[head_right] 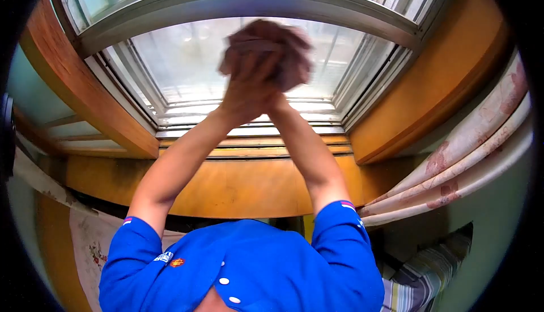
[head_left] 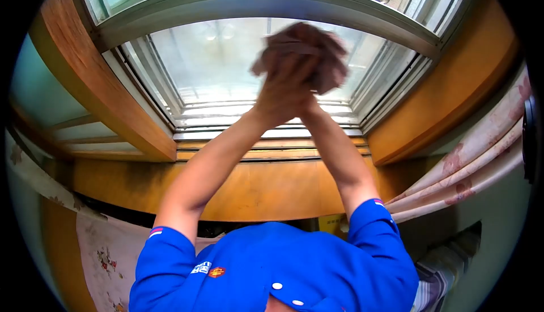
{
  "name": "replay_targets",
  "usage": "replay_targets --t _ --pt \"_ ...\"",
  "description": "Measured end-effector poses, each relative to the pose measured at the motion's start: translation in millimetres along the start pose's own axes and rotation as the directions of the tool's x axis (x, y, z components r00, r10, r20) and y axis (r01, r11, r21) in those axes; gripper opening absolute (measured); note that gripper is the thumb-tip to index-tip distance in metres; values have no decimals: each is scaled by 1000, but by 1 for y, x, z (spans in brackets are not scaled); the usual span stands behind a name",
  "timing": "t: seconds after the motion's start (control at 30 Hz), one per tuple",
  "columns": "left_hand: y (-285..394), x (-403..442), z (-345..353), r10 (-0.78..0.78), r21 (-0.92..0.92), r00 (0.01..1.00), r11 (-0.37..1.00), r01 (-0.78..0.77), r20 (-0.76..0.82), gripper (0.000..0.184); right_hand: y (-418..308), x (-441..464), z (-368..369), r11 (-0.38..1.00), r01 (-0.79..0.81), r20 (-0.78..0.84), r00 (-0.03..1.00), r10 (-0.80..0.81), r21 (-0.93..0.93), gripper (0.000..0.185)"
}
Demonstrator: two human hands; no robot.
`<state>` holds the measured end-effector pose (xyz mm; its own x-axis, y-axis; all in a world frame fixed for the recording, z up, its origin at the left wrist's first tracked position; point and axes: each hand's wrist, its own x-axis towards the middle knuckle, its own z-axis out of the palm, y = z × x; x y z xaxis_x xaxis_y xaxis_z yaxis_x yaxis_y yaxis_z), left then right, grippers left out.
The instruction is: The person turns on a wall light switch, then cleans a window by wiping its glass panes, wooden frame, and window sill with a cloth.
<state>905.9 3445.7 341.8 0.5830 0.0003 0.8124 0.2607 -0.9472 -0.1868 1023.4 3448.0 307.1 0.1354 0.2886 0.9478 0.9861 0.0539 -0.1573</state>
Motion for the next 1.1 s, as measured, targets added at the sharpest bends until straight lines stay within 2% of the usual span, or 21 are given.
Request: replay_targets --t 0.07,0.13,0.27,0.47,0.53,0.6,0.67,0.7,0.73,0.77,0.8,0.93,1.0,1.07,1.1 --pt "-39 -52 -13 -133 76 991 988 132 8 45 -55 3 36 989 59 47 997 -66 138 50" --pt "-64 -86 -53 -287 125 957 948 291 -50 52 -104 1 71 956 105 86 987 -133 276 50" --pt "-93 -138 -97 -420 194 884 868 458 -207 44 -171 -12 119 873 150 150 958 -244 463 50" --pt "-85 -152 -91 -423 200 885 866 458 -195 45 -174 -29 121 831 172 190 930 -313 529 49" --pt "-71 -137 -80 -439 136 874 872 470 -210 47 -158 -24 109 840 175 172 938 -301 514 49" --pt "-50 -113 -66 -421 159 896 884 440 -142 45 -129 -17 90 858 176 136 953 -272 482 49" --pt "-27 -83 -43 -333 165 934 921 352 -130 44 -92 -4 64 891 163 87 972 -220 424 48" --pt "-12 -70 -29 -297 163 952 938 305 -70 44 -65 -2 48 916 145 66 981 -183 374 48" --pt "-2 -56 -9 -222 53 973 973 225 -63 44 -39 3 32 933 130 44 987 -153 335 48" --pt "15 -40 9 -190 143 981 973 183 36 45 -8 4 10 959 102 26 993 -113 265 48" --pt "31 -21 27 -154 28 986 988 153 59 43 21 5 -10 977 76 8 997 -79 200 48" --pt "98 65 80 57 -223 992 974 -31 113 40 125 -21 -84 997 -74 -62 995 72 -38 48" --pt "122 77 120 205 -56 977 978 -202 59 42 154 -40 -106 984 -145 -86 987 137 -105 47" --pt "137 77 138 235 -83 969 970 -229 74 42 166 -54 -113 972 -196 -98 978 184 -133 47" --pt "141 72 139 209 -136 972 972 -194 106 42 168 -58 -113 968 -212 -100 975 199 -138 47"
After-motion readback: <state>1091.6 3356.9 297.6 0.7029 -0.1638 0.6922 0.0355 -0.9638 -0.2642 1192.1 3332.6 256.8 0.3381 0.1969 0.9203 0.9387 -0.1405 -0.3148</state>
